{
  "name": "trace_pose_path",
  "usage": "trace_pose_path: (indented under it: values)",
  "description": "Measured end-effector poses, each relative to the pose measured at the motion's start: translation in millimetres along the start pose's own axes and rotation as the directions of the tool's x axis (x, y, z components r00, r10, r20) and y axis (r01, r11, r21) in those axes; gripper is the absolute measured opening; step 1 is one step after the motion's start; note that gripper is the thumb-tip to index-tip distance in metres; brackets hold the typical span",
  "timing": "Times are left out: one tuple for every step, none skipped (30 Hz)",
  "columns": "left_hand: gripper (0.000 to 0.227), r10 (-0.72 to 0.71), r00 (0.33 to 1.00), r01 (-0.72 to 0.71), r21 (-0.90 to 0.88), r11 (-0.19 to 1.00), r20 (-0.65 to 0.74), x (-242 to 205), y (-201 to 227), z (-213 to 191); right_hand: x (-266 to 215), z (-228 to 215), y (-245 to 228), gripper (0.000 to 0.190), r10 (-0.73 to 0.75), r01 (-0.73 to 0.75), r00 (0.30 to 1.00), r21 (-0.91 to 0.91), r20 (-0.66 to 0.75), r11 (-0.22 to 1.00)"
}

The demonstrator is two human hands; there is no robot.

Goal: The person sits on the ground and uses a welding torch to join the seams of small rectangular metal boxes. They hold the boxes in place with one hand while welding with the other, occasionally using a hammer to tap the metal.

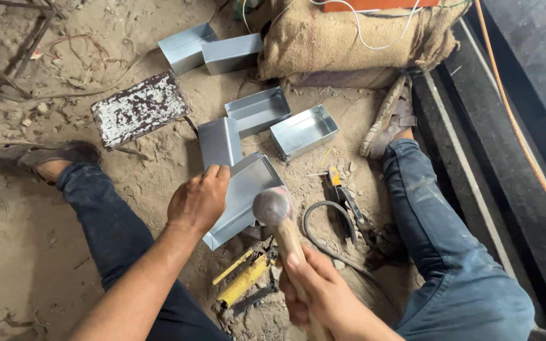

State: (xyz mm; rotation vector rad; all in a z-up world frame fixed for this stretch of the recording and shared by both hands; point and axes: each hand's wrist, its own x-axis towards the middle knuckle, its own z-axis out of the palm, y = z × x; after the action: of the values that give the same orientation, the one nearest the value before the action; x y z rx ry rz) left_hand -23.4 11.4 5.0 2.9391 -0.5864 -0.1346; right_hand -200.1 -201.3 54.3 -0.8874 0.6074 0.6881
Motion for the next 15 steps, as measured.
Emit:
trace_pose_path:
  values:
    - [0.023, 0.012, 1.000, -0.012, 0.003, 1.000, 0.024, 0, 1, 0, 11, 3, -9, 0.028, 0.001, -0.001, 1.000, -0.013, -0.001, 1.000]
    - [0.025, 0.029, 0.998, -0.029, 0.011, 1.000, 0.051, 1, 2, -1, 17, 5, -13, 0.030, -0.001, 0.001, 1.000, -0.018, -0.002, 1.000]
    - [0.027, 0.045, 0.996, -0.046, 0.019, 0.999, 0.077, 1, 1, -2, 21, 3, -14, 0.030, 0.004, -0.004, 1.000, 0.004, 0.012, 1.000]
    - [0.025, 0.059, 0.998, -0.060, 0.026, 0.998, 0.032, 1, 3, -1, 22, -3, -14, 0.031, 0.015, -0.015, 1.000, 0.023, 0.020, 1.000]
    - [0.023, 0.074, 0.997, -0.074, 0.034, 0.997, -0.013, 0, 5, 1, 22, -10, -11, 0.031, 0.026, -0.027, 0.999, 0.041, 0.027, 0.999]
    - [0.022, 0.087, 0.994, -0.084, 0.045, 0.995, -0.060, -1, 5, 0, 20, -17, -8, 0.033, 0.003, -0.003, 0.999, 0.016, 0.033, 1.000]
    - [0.022, 0.091, 0.992, -0.090, 0.020, 0.996, -0.088, -3, 4, -1, 16, -25, -3, 0.034, -0.020, 0.020, 0.999, -0.008, 0.039, 1.000]
    - [0.022, 0.105, 0.987, -0.106, -0.004, 0.994, -0.120, -3, 3, -2, 13, -34, 0, 0.036, -0.051, 0.052, 0.998, -0.030, 0.040, 0.998]
    - [0.023, 0.118, 0.981, -0.123, -0.028, 0.992, -0.151, -2, 2, -4, 10, -42, 5, 0.036, -0.052, 0.049, 0.994, 0.024, 0.101, 0.998]
    - [0.020, 0.063, 0.995, -0.068, -0.058, 0.996, -0.079, 4, 2, -5, 7, -53, 8, 0.036, -0.057, 0.047, 0.986, 0.070, 0.155, 0.996]
    - [0.018, 0.011, 1.000, -0.011, -0.084, 0.996, -0.003, 10, 2, -6, 6, -64, 9, 0.036, -0.065, 0.041, 0.976, 0.114, 0.210, 0.993]
    - [0.018, -0.054, 0.995, 0.062, -0.096, 0.993, 0.088, 6, 0, -7, 7, -72, 13, 0.036, -0.085, 0.072, 0.985, 0.091, 0.148, 0.993]
    - [0.018, -0.041, 0.999, 0.042, -0.157, 0.987, 0.012, 3, -2, -7, 8, -80, 17, 0.037, -0.107, 0.101, 0.991, 0.064, 0.086, 0.993]
    - [0.018, -0.035, 0.997, 0.020, -0.213, 0.977, -0.067, 0, -5, -7, 11, -85, 21, 0.037, -0.129, 0.128, 0.991, 0.036, 0.029, 0.991]
    - [0.020, -0.034, 0.989, -0.006, -0.265, 0.964, -0.147, -4, -9, -5, 13, -89, 27, 0.036, -0.124, 0.122, 0.992, 0.090, 0.025, 0.988]
